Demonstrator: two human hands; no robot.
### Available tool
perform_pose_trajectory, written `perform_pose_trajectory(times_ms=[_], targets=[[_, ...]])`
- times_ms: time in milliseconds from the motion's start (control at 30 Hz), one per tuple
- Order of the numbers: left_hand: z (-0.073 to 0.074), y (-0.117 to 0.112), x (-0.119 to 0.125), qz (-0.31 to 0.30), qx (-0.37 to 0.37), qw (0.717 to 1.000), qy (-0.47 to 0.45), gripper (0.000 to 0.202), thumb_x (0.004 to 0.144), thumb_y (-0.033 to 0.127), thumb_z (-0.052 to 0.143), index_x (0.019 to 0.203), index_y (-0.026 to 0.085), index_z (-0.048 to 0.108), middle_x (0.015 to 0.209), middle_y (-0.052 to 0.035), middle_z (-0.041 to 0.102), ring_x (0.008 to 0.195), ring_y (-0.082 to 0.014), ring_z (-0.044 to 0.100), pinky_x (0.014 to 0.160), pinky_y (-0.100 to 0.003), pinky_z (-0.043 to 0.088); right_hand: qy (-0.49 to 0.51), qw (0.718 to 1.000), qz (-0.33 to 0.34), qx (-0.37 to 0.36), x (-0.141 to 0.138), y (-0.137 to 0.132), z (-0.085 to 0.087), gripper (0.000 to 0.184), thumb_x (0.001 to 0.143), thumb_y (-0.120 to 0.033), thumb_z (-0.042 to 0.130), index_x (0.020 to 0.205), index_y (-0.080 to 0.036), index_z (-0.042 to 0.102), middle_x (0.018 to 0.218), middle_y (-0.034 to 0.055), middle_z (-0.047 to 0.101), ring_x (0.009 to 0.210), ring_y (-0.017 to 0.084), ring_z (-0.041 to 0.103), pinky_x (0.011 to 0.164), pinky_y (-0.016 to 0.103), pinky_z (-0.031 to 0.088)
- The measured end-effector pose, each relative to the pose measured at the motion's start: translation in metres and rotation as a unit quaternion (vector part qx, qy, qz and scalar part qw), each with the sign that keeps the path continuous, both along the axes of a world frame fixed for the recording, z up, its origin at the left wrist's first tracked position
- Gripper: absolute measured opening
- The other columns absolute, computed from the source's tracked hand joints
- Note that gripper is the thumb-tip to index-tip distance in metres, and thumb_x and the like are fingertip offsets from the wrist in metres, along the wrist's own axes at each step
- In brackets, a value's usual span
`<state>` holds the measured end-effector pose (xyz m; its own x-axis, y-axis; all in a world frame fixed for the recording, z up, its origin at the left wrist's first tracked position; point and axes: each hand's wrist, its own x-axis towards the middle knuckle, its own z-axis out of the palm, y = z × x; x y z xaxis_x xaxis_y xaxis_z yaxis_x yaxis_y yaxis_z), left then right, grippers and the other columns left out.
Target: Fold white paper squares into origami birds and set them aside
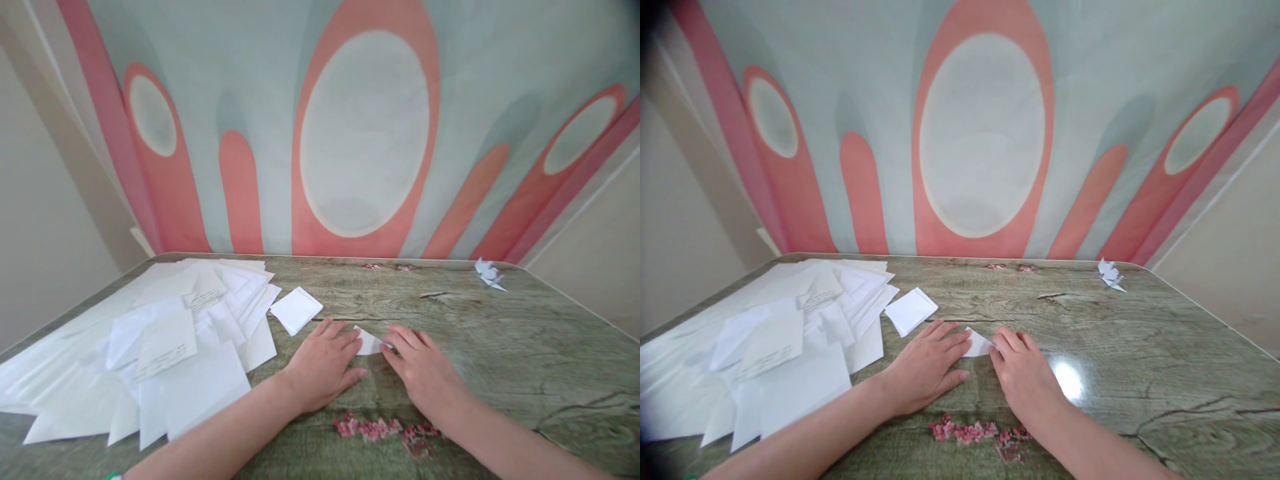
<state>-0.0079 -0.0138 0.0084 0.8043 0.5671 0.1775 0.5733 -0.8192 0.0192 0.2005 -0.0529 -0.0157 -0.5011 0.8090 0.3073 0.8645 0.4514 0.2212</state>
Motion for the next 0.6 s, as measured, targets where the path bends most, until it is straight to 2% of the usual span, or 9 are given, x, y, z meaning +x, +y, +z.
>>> perform_pose_trajectory(times_ms=[167,300,400,500,600], targets=[[-0.002,0.001,0.0,0.001,0.005,1.0,-0.002,0.044,0.089,0.048,0.035,0.122,0.021,0.048,0.13,-0.0024,0.049,0.123,-0.021,0.036,0.104,-0.039,0.021,-0.012,0.999,-0.036,-0.003,0.011,-0.003,-0.003,0.024,0.077,-0.006,0.054,0.096,-0.014,0.065,0.098,0.0098,0.063,0.107,0.026,0.047,0.081,0.037,0.038],[-0.002,0.0,0.0,0.003,0.01,1.0,-0.001,0.044,0.089,0.047,0.035,0.121,0.021,0.048,0.13,-0.0035,0.049,0.123,-0.0208,0.037,0.103,-0.038,0.022,0.027,0.998,-0.054,-0.031,0.017,-0.002,0.003,0.033,0.076,-0.001,0.048,0.097,-0.018,0.065,0.101,0.0081,0.061,0.101,0.022,0.05,0.078,0.033,0.041],[-0.003,0.0,-0.001,0.001,0.011,1.0,0.001,0.044,0.089,0.047,0.035,0.121,0.021,0.048,0.13,-0.0037,0.049,0.122,-0.0209,0.037,0.103,-0.038,0.022,0.05,0.995,-0.064,-0.056,0.018,0.002,0.008,0.043,0.071,0.005,0.042,0.102,-0.016,0.063,0.108,0.0089,0.059,0.099,0.021,0.05,0.079,0.032,0.042],[-0.003,0.0,-0.001,0.0,0.008,1.0,0.0,0.044,0.089,0.047,0.034,0.122,0.021,0.047,0.13,-0.0037,0.049,0.123,-0.0215,0.037,0.103,-0.039,0.022,0.062,0.995,-0.033,-0.068,0.012,0.005,0.007,0.051,0.072,0.005,0.04,0.114,-0.017,0.057,0.116,0.0072,0.056,0.104,0.022,0.047,0.084,0.034,0.041],[-0.003,0.0,0.0,0.001,0.004,1.0,-0.001,0.045,0.089,0.047,0.033,0.123,0.021,0.047,0.131,-0.0043,0.048,0.123,-0.0222,0.036,0.103,-0.039,0.022,0.072,0.995,0.007,-0.074,0.002,0.004,0.002,0.047,0.078,0.002,0.041,0.117,-0.02,0.055,0.12,0.0042,0.055,0.11,0.022,0.043,0.088,0.035,0.039]])
